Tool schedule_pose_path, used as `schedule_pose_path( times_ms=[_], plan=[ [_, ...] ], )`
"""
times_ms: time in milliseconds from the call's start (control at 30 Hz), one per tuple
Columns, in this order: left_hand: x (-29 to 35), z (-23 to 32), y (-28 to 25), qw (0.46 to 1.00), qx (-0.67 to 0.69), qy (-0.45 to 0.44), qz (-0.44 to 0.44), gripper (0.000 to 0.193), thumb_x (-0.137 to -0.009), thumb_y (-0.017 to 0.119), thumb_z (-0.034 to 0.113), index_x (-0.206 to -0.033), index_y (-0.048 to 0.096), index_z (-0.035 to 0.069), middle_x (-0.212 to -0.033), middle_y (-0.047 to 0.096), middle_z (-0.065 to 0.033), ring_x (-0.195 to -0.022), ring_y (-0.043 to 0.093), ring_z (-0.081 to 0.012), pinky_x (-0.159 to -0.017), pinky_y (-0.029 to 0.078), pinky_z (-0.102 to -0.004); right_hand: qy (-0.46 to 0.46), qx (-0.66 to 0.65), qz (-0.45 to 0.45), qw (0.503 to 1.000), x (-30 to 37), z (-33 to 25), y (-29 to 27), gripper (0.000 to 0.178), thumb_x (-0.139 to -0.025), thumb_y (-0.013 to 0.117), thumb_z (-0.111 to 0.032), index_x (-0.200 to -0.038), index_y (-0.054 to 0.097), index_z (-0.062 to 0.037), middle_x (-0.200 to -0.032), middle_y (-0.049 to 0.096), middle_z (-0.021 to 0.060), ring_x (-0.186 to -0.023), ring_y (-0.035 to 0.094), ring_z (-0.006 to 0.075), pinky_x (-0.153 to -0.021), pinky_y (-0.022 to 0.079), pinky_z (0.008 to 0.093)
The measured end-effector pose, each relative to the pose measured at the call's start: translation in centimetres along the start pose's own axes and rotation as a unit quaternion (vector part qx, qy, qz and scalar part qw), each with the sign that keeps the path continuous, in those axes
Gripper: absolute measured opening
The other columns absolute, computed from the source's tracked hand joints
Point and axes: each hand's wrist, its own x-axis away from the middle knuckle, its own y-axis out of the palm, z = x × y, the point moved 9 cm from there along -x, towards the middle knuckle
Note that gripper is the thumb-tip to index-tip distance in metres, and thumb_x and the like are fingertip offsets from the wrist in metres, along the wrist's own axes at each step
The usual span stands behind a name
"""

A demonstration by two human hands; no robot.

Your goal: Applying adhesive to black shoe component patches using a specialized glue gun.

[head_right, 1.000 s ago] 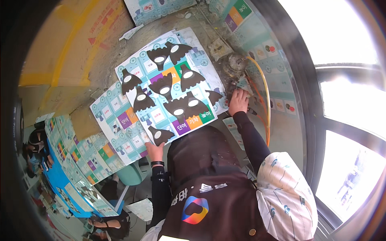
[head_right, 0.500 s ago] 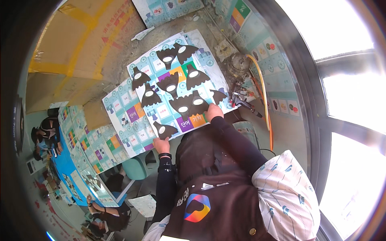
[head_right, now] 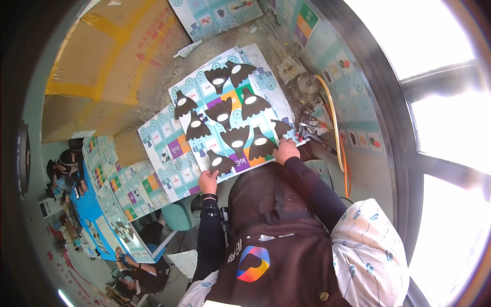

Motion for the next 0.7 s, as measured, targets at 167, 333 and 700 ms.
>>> schedule_pose_path(
  times_ms=[167, 333, 700],
  plan=[
    [-0.8, 0.9, -3.9, 0.983, -0.093, 0.03, 0.157, 0.039, -0.076, 0.078, 0.02, -0.103, 0.06, 0.0, -0.09, 0.063, -0.0179, -0.091, 0.062, -0.0356, -0.082, 0.049, -0.0453, 0.007, -0.095, 0.01, 0.995, -0.5, 2.0, 2.4, 0.046, -0.079, 0.066, -0.021, -0.113, 0.052, 0.0059, -0.108, 0.061, 0.0287, -0.102, 0.061, 0.0417, -0.09, 0.05, 0.0464],
    [0.5, -3.6, -0.1, 0.996, -0.068, 0.014, 0.055, 0.047, -0.082, 0.064, 0.027, -0.118, 0.056, -0.002, -0.113, 0.06, -0.0258, -0.105, 0.057, -0.0436, -0.09, 0.046, -0.0514, -0.051, -0.012, -0.019, 0.998, -2.3, 3.8, 3.4, 0.046, -0.083, 0.067, -0.028, -0.116, 0.058, 0.0034, -0.108, 0.065, 0.0259, -0.104, 0.063, 0.0396, -0.086, 0.052, 0.0468],
    [0.6, -4.2, -1.2, 0.984, 0.153, -0.086, 0.042, 0.036, -0.085, 0.066, 0.031, -0.104, 0.063, 0.0, -0.099, 0.068, -0.0199, -0.097, 0.064, -0.035, -0.086, 0.049, -0.0424, -0.003, -0.494, -0.108, 0.863, -4.0, 5.7, 4.4, 0.029, -0.087, 0.059, -0.005, -0.114, 0.051, 0.002, -0.102, 0.057, 0.014, -0.086, 0.062, 0.0234, -0.066, 0.058, 0.0333]
  ],
)
